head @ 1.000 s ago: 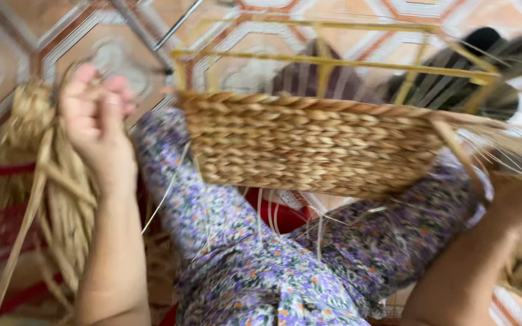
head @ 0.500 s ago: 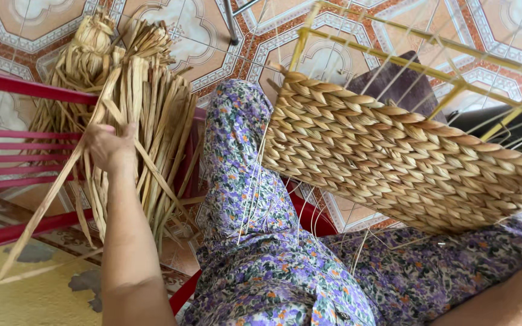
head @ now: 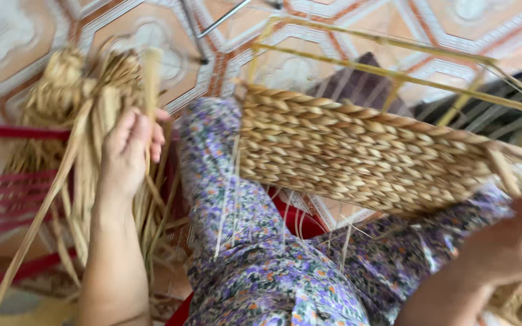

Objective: The person weaves a basket by hand using dried palm leaves on a yellow metal frame. They interlace the leaves through the frame's vertical wires, periodically pulling and tightening the weave to build up the basket's body.

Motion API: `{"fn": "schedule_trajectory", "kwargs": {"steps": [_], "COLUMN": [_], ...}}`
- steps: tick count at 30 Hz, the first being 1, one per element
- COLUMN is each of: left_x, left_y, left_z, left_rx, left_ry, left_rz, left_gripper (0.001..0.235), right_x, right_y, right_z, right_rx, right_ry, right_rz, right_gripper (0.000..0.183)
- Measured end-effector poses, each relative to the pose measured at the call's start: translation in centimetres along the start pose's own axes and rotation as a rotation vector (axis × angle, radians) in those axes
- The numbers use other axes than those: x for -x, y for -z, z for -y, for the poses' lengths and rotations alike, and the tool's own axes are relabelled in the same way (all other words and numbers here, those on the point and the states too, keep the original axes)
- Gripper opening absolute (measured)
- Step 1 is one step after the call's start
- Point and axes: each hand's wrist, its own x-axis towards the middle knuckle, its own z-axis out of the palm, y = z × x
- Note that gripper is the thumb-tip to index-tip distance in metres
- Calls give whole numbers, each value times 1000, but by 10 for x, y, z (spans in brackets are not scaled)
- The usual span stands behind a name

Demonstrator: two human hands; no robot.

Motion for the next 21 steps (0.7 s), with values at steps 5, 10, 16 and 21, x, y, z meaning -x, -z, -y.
{"fn": "schedule_trajectory", "kwargs": {"steps": [5,10,16,21], "left_x": [25,34,10,-8], "left_y": [-117,-232,-308,-367], "left_z": [-90,-125,-129,-118], "left_rx": [17,-133,-199,-261], "left_ry": [-145,-245,-741,-789], "left_rz": [763,1066,772,677], "left_gripper": [21,18,25,21], "right_x": [32,22,-58,-55], "right_y": [-35,-7,136,176], "right_z": [9,-4,29,21], "right_rx": [-404,-575,-201,479], "right_ry": [-402,-212,-31,-3], "right_rz": [502,648,50,-219], "right_gripper": [67,26,18,10]}}
